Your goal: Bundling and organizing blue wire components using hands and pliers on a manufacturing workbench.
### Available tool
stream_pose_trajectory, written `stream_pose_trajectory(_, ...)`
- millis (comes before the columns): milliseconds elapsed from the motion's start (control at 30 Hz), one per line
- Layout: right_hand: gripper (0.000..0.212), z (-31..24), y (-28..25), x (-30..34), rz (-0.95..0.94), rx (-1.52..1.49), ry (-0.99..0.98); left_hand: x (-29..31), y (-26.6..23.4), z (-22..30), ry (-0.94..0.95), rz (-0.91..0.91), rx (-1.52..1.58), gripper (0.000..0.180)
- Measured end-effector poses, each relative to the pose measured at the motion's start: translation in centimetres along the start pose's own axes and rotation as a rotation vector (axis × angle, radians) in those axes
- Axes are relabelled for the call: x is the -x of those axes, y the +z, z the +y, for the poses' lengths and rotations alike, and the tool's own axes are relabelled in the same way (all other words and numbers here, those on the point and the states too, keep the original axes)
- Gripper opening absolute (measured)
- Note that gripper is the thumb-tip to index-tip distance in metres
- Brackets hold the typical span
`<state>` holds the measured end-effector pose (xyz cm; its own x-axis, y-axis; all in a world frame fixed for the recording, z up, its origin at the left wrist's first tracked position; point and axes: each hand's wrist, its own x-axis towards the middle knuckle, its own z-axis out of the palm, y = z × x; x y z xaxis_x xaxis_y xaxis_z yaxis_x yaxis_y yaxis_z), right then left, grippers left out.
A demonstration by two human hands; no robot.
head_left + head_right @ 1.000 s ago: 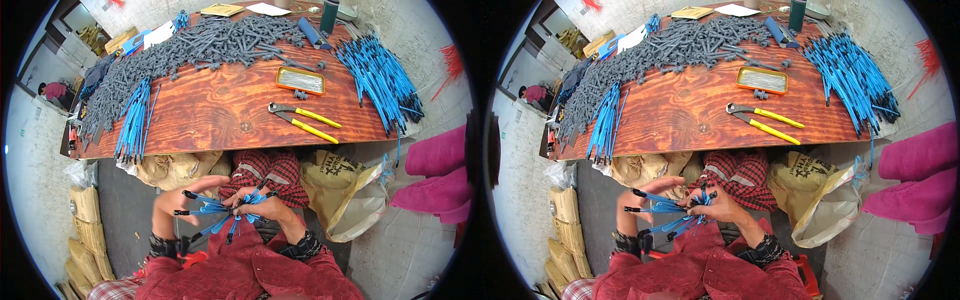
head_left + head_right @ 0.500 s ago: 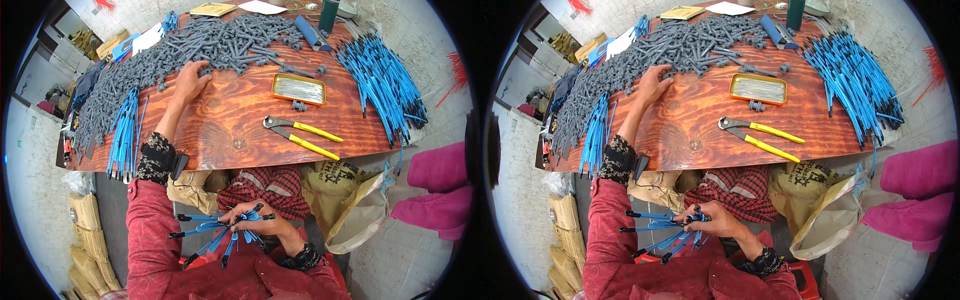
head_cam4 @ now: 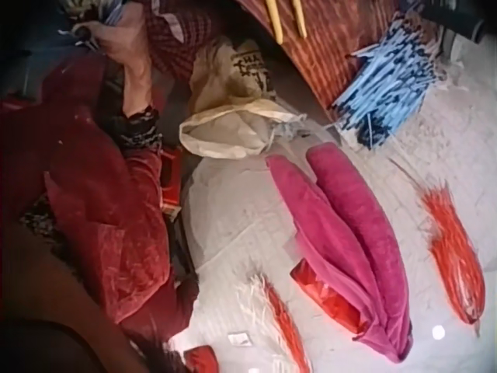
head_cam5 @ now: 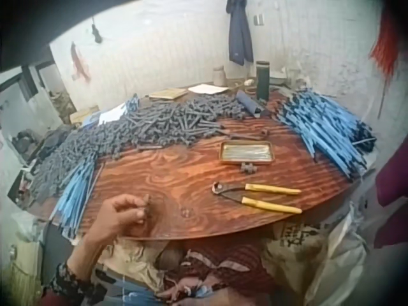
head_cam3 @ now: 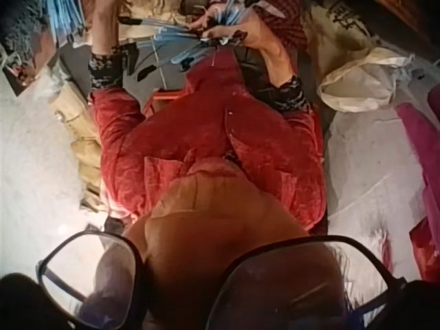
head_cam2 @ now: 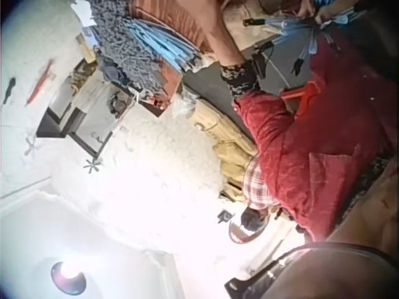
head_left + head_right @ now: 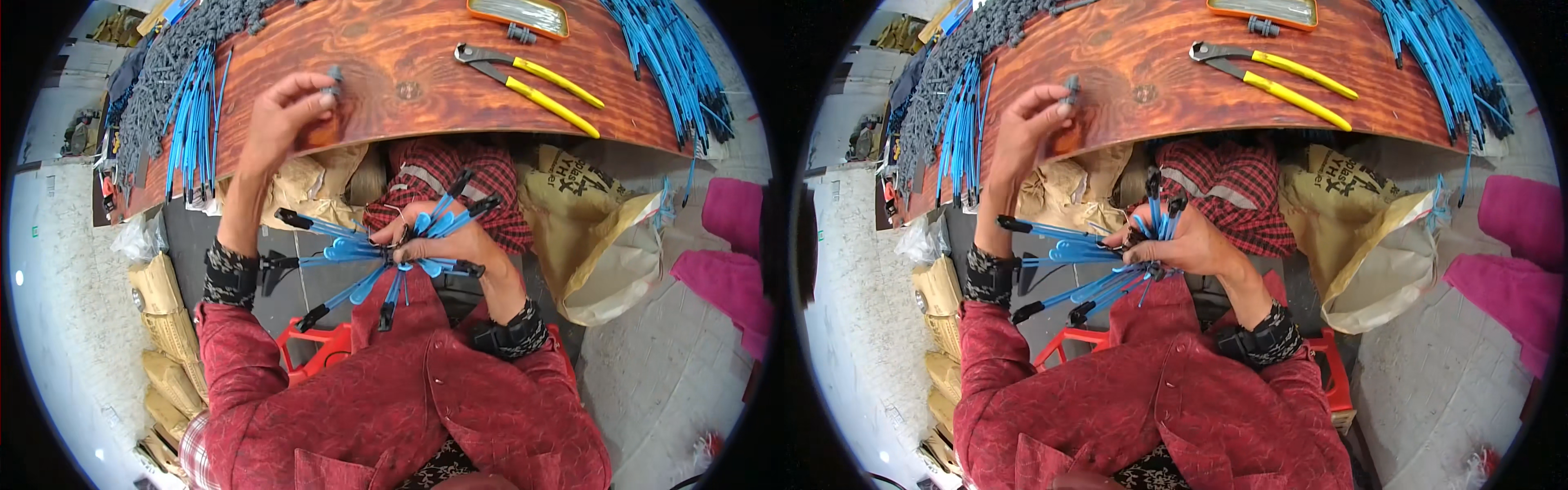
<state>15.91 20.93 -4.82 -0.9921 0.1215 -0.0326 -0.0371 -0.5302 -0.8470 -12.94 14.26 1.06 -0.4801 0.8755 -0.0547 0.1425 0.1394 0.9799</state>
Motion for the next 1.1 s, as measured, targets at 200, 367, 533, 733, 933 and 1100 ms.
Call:
stream_pose_trajectory(200,0.019,0.7,0.8,-0.1,0.037,0.046,-0.034,4.5,1.5,-0.9,-0.006,-0.025,0.294,0.023)
stream_pose_trajectory(367,0.017,-0.1,1.5,-0.3,0.031,0.017,-0.022,4.4,1.5,-0.9,-0.029,-0.119,0.404,0.010)
stream_pose_trajectory(533,0.018,0.8,0.8,0.1,0.051,0.084,-0.129,3.2,2.5,1.4,0.077,-0.058,0.219,0.013)
stream_pose_trajectory(733,0.016,-0.3,0.0,0.3,0.012,0.116,-0.050,-10.8,0.8,2.6,0.382,-0.139,-0.261,0.017)
stream_pose_trajectory(933,0.019,0.3,-1.5,0.3,0.027,-0.082,-0.068,-20.5,2.5,2.4,0.388,-0.239,-0.613,0.028)
stream_pose_trajectory(1100,0.015,0.4,-3.1,0.0,-0.025,-0.041,-0.009,-23.0,5.0,2.8,0.310,-0.160,-0.717,0.027)
